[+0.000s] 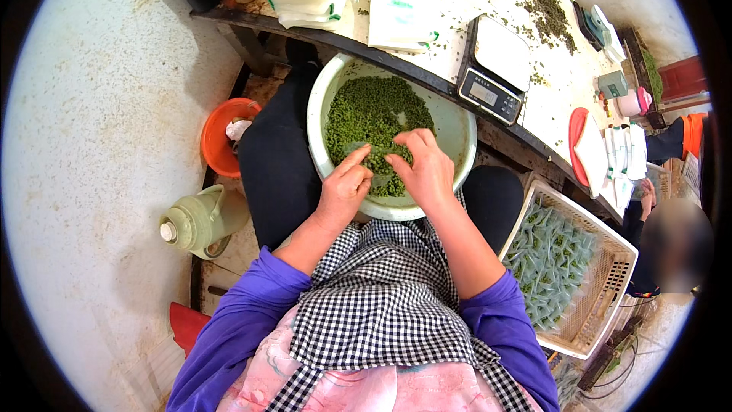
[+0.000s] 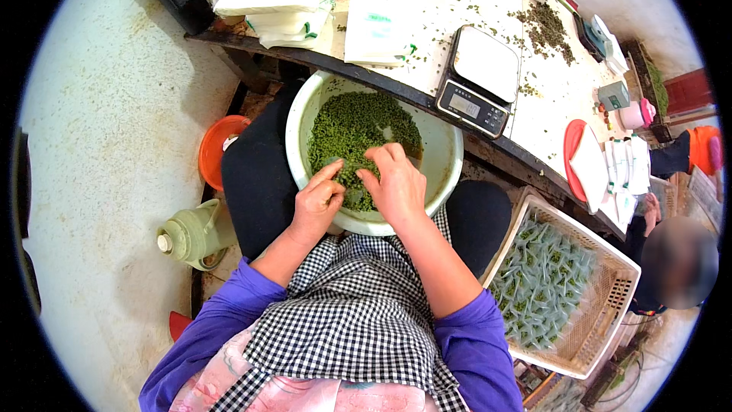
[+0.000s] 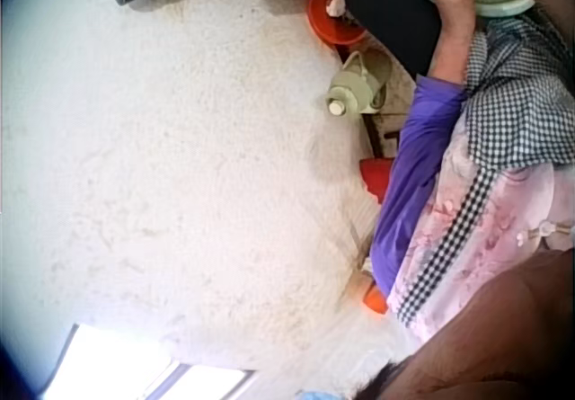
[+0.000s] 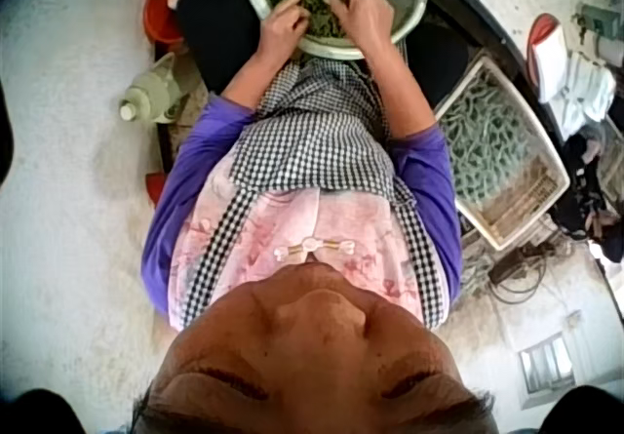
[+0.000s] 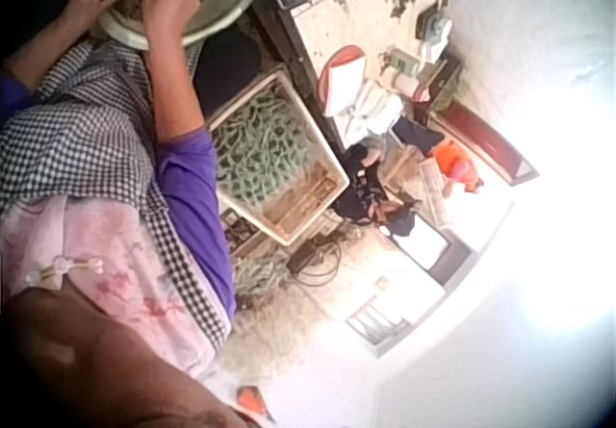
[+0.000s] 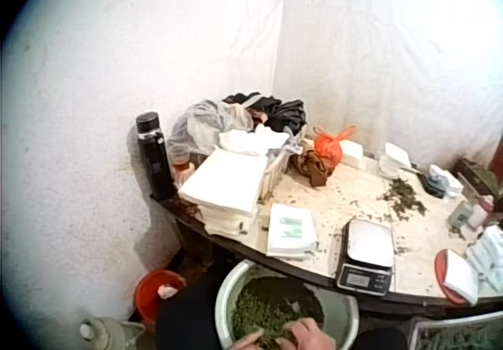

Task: The person scoops dried green tea leaves from a large bowl into small plastic bags using their hands. They weigh each filled bag on a digital scale to ensure the correct amount, then place the sealed bags into a white plastic basket. The process is repeated continuously throughout the clip.

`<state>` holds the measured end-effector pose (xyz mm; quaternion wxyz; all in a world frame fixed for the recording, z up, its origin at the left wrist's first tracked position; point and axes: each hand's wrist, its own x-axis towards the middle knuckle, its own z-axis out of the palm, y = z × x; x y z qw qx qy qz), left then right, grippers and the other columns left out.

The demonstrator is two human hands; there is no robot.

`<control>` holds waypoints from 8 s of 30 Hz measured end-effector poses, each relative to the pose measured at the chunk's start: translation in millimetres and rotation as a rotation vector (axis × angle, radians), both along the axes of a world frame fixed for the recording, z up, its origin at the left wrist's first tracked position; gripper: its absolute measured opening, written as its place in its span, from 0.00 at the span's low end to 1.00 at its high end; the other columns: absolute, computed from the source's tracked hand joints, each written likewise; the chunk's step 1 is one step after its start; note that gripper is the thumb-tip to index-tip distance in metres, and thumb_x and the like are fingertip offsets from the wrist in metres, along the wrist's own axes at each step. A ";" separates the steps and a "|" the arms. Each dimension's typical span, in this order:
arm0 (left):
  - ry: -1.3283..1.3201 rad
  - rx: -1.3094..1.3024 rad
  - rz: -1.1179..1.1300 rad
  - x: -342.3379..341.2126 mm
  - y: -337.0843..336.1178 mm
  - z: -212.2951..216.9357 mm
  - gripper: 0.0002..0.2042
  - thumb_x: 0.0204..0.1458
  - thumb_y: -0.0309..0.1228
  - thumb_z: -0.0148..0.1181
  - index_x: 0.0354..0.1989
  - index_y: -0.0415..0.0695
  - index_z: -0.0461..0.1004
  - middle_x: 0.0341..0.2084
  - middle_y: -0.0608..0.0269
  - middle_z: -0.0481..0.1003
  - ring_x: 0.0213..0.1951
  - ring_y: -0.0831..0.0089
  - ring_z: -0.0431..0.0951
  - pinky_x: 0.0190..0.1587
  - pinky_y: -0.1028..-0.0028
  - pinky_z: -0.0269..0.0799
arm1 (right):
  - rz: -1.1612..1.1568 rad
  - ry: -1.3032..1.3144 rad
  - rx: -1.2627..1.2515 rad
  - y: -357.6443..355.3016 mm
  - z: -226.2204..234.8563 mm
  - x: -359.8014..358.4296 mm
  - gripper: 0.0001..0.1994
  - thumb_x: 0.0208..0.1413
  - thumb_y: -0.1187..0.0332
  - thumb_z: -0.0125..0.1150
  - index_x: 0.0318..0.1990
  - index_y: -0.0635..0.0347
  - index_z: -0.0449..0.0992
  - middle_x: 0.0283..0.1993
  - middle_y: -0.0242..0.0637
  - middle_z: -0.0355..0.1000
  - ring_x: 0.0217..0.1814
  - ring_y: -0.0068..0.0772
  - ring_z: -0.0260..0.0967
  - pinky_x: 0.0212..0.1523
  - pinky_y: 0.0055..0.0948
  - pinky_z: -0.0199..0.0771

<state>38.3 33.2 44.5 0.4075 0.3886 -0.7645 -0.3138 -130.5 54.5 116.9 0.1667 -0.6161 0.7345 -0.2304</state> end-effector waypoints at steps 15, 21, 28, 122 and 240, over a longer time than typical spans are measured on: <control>-0.014 0.027 0.014 1.4 -5.7 -3.8 0.06 0.39 0.11 0.62 0.25 0.34 0.74 0.54 0.46 0.73 0.47 0.60 0.80 0.40 0.73 0.79 | 0.103 -0.188 0.124 -7.3 -1.4 -6.9 0.15 0.50 0.66 0.63 0.47 0.53 0.76 0.47 0.36 0.72 0.43 0.43 0.74 0.43 0.39 0.74; 0.018 -0.180 -0.119 -5.9 0.6 -1.4 0.06 0.40 0.13 0.64 0.26 0.34 0.74 0.54 0.46 0.73 0.42 0.63 0.81 0.40 0.73 0.78 | 0.046 0.074 0.356 -22.8 -30.1 7.0 0.07 0.48 0.68 0.61 0.34 0.58 0.72 0.39 0.43 0.76 0.41 0.51 0.75 0.40 0.46 0.74; 0.014 0.014 -0.007 -0.2 -2.9 -3.4 0.07 0.40 0.12 0.63 0.26 0.35 0.74 0.56 0.47 0.71 0.49 0.60 0.79 0.45 0.70 0.79 | 0.006 -0.359 0.284 -16.3 -16.5 -18.3 0.14 0.48 0.63 0.65 0.41 0.57 0.76 0.41 0.43 0.78 0.43 0.48 0.76 0.41 0.43 0.76; -0.527 0.117 -0.124 -83.6 -119.8 -33.1 0.04 0.43 0.28 0.69 0.26 0.43 0.80 0.29 0.59 0.75 0.37 0.60 0.75 0.40 0.63 0.70 | -0.508 -1.108 -0.365 35.2 -83.2 -147.8 0.06 0.60 0.77 0.56 0.43 0.67 0.75 0.35 0.33 0.75 0.31 0.19 0.72 0.34 0.19 0.73; 0.305 0.146 -0.158 -287.1 -138.8 69.0 0.03 0.47 0.25 0.67 0.29 0.42 0.80 0.33 0.66 0.70 0.36 0.70 0.72 0.39 0.71 0.68 | -0.202 -0.416 -0.338 38.3 -68.4 -113.3 0.05 0.53 0.71 0.64 0.36 0.59 0.79 0.35 0.37 0.77 0.40 0.41 0.74 0.45 0.37 0.69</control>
